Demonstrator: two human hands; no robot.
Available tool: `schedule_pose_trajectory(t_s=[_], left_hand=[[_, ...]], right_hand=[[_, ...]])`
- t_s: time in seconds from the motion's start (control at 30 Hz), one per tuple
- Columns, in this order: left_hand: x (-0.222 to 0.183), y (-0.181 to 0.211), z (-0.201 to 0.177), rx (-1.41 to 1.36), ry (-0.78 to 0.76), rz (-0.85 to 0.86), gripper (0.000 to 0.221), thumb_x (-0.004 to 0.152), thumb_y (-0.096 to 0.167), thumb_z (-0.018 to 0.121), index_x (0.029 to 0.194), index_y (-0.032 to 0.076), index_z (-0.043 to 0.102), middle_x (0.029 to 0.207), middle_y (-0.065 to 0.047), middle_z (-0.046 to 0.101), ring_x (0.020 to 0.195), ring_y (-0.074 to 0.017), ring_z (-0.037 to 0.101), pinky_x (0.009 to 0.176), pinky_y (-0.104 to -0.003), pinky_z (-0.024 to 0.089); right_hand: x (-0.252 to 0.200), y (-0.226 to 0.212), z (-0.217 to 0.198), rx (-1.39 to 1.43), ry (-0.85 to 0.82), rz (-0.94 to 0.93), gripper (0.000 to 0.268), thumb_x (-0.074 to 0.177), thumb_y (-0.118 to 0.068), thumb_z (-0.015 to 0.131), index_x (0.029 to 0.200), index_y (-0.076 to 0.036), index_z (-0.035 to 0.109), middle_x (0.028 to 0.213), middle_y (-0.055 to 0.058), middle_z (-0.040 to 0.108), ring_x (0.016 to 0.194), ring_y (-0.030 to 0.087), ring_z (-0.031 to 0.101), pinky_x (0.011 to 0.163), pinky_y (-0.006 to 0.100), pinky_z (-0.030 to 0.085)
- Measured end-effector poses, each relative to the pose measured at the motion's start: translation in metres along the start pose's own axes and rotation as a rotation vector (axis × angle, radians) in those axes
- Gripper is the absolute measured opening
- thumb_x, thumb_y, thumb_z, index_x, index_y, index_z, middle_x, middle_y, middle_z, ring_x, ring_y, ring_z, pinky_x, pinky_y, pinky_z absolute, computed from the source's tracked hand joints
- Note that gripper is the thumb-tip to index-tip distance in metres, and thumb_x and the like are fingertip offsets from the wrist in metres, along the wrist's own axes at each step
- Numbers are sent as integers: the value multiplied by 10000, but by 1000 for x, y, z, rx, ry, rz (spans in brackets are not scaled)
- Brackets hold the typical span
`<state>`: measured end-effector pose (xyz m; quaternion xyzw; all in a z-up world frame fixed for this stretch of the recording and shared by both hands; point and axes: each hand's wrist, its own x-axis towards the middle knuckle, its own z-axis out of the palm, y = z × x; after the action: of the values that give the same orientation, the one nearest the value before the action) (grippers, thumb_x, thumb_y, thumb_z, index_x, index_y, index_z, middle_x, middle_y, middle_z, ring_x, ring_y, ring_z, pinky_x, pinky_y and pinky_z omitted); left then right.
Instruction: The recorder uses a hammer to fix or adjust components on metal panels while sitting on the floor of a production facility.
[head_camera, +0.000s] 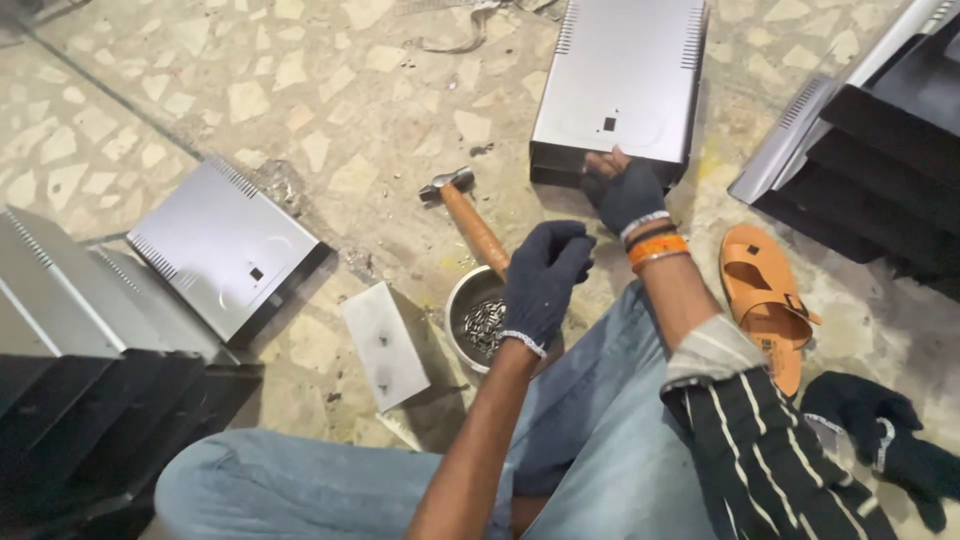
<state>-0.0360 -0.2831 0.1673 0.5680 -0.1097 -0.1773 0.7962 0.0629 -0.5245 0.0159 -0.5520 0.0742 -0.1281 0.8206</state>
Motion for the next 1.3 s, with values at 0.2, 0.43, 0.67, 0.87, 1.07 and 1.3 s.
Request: schedule_pose_trajectory(t_s=[0.2,0.43,0.67,0.87,1.07,1.3], left_hand=[[7,-10,-9,77,54,-68,213,939,140,688,1105,8,679,937,-55,722,765,-116,676,684,-269,569],[8,2,-20,277,359,19,289,882,105,721,1153,13,682,1000,-83,703,900,-176,659,790,-330,549],[1,46,-45,273,703,348,394,907,191,720,1261,31,657,1191,-106,680,1071,-230,638,955,-360,513],[10,86,-141,-525,333,-33,506,909,424,608,1275,74,611,1189,-114,709,1025,-241,683,823,-345,559],[-69,157,-142,-325,319,144,429,919,276,704,1270,44,618,1094,-72,715,960,-183,726,833,-310,618],[-102,120,-246,-519,270,285,234,961,143,745,1163,60,660,1026,-51,673,943,-195,689,855,-361,581]], right_hand=[[62,76,-54,712,326,198,144,979,-200,590,1009,-72,648,922,62,725,774,175,675,656,330,558],[-62,-44,56,351,346,351,119,920,-197,633,854,-102,660,696,43,641,575,172,582,510,295,474],[-81,-116,94,350,-65,224,208,999,-225,711,887,-64,640,718,13,598,604,124,546,541,240,431],[-170,-191,181,-246,-249,-5,246,979,-269,688,868,-64,610,672,-3,550,557,96,490,497,244,385],[-215,-209,242,-630,-510,63,201,881,-196,744,953,-11,710,755,48,702,634,123,671,574,271,534],[-205,-97,211,-388,-479,125,230,1037,-183,586,1073,36,648,894,127,713,758,243,714,661,356,575]])
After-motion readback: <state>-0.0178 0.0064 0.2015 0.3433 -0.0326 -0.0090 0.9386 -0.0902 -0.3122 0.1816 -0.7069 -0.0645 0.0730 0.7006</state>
